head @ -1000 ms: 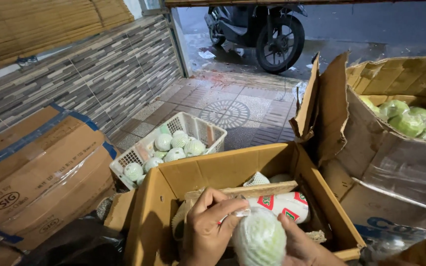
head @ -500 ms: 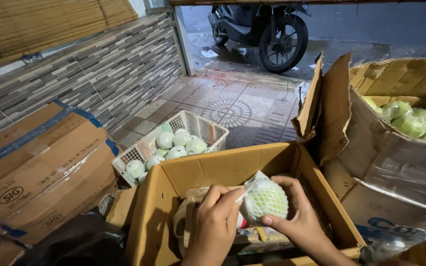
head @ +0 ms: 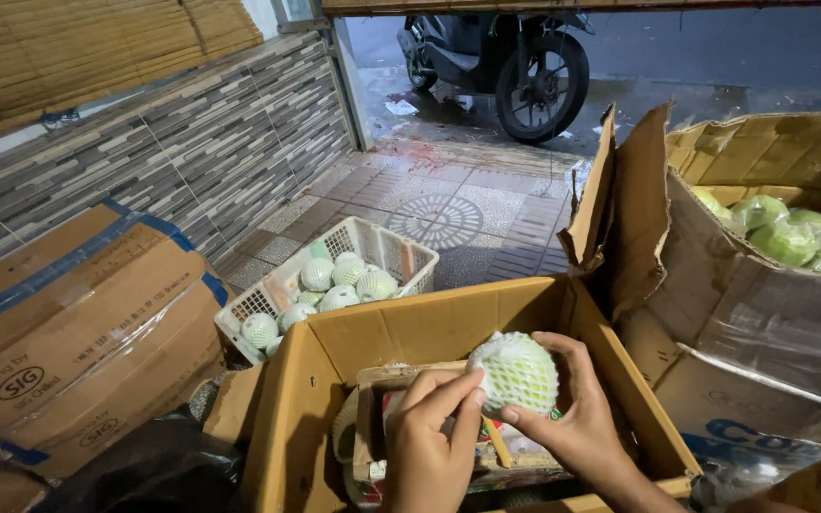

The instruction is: Wrapping individual guavas in protective foam nets and packing them into a cardboard box.

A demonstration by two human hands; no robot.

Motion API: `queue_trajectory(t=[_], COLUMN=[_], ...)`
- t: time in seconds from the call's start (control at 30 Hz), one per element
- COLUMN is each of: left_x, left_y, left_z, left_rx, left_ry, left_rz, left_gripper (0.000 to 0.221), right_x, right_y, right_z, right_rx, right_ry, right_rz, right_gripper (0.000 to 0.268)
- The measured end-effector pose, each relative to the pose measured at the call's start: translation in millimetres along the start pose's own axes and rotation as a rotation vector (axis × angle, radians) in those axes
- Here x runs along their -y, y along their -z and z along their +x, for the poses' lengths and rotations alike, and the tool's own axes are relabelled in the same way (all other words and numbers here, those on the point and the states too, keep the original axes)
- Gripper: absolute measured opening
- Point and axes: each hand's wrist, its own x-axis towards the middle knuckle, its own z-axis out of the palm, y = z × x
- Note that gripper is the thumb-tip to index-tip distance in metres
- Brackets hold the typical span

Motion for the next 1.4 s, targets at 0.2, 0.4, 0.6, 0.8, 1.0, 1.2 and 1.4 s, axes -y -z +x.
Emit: queue_trajectory(t=[0.2,0.4,0.6,0.8,1.0,1.2,1.4], left_x=[-1,-3,-2,-23,-20,-43,-129], left_y=[-4,-2,-7,-23,-71,-137,-224], left_z=[4,17,16,21,6,-12,-12], left_rx=[-0.018,0.193,0.376,0.373,0.251,0.201,0.076], left_ry=[0.508,1.046,1.201,1.071,0.899,0.831,0.777], left_rz=[-0.159,-0.517,-0.872,-1.154,-1.277,-1.363,-1.317], left_gripper=[0.005,0.060,0.083,0.088,0.069,0.064,0.070], right_x=[-2,-3,9,28,67,76,-46], right_y=[1,2,8,32,97,214,315], right_z=[-1,1,-1,6,-1,-75,-159], right_rx=[-0.016,-0.016,0.003,0.062,0.207,-0.512,-0.902], right_ry=[0.096,0.145,0.161,0.222,0.203,-0.161,-0.491], right_rz=[-0.051,0.131,0.233,0.212,0.229,-0.059,0.031], right_gripper=[0.087,0.085,0.087,0.093,0.083,0.026,0.015])
